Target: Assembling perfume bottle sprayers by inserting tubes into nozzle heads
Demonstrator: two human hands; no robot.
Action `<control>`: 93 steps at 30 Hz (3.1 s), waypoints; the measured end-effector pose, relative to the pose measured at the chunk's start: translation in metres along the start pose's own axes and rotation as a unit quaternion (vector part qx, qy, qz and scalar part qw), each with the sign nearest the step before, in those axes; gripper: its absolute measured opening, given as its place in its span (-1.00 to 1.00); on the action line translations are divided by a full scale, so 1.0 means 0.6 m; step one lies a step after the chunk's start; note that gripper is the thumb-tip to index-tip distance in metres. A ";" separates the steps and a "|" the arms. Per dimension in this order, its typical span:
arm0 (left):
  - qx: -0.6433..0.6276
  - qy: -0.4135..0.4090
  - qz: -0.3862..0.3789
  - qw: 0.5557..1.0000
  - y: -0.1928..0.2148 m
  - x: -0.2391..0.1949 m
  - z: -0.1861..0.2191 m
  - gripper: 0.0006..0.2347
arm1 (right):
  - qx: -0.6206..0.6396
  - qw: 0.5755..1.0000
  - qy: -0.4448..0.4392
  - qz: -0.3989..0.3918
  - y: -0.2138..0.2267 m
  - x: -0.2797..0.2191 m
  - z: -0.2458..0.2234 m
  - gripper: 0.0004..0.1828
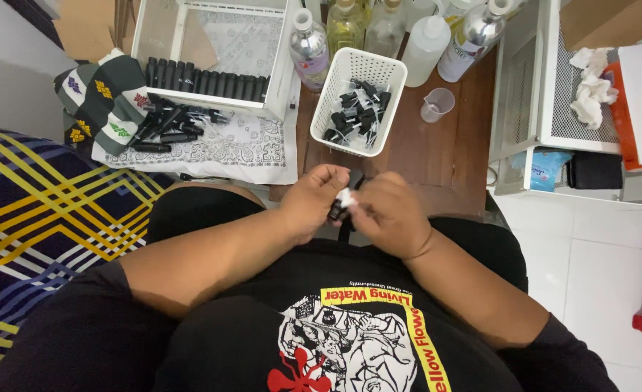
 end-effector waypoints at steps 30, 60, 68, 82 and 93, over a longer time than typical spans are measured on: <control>0.065 0.043 0.019 0.997 0.001 0.017 -0.035 -0.72 | 0.003 0.996 0.060 -0.065 0.001 0.020 -0.025 -0.88; 0.042 0.020 -0.004 0.999 -0.028 -0.028 0.022 -0.67 | -0.049 0.998 0.019 0.018 0.026 -0.005 0.038 -0.87; 0.044 -0.002 -0.016 0.999 -0.016 -0.002 -0.003 -0.69 | 0.014 0.999 0.043 -0.016 0.000 -0.001 -0.007 -0.84; -0.078 -0.060 0.077 0.992 0.150 0.082 0.109 -0.66 | -0.119 0.760 -0.636 -0.069 0.024 -0.184 0.359 -0.53; 0.017 -0.169 0.296 0.940 0.392 0.126 0.234 -0.85 | -0.173 0.760 -0.623 -0.061 0.009 -0.224 0.425 -0.61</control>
Point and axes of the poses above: each hand's wrist, its own x-axis towards the middle knuckle, its own y-axis out of the back of the hand, z = x × y, the point moved 9 cm from there along x, towards the middle knuckle, and after that the axes turned 7 degrees about z, right-handed, at the moved point
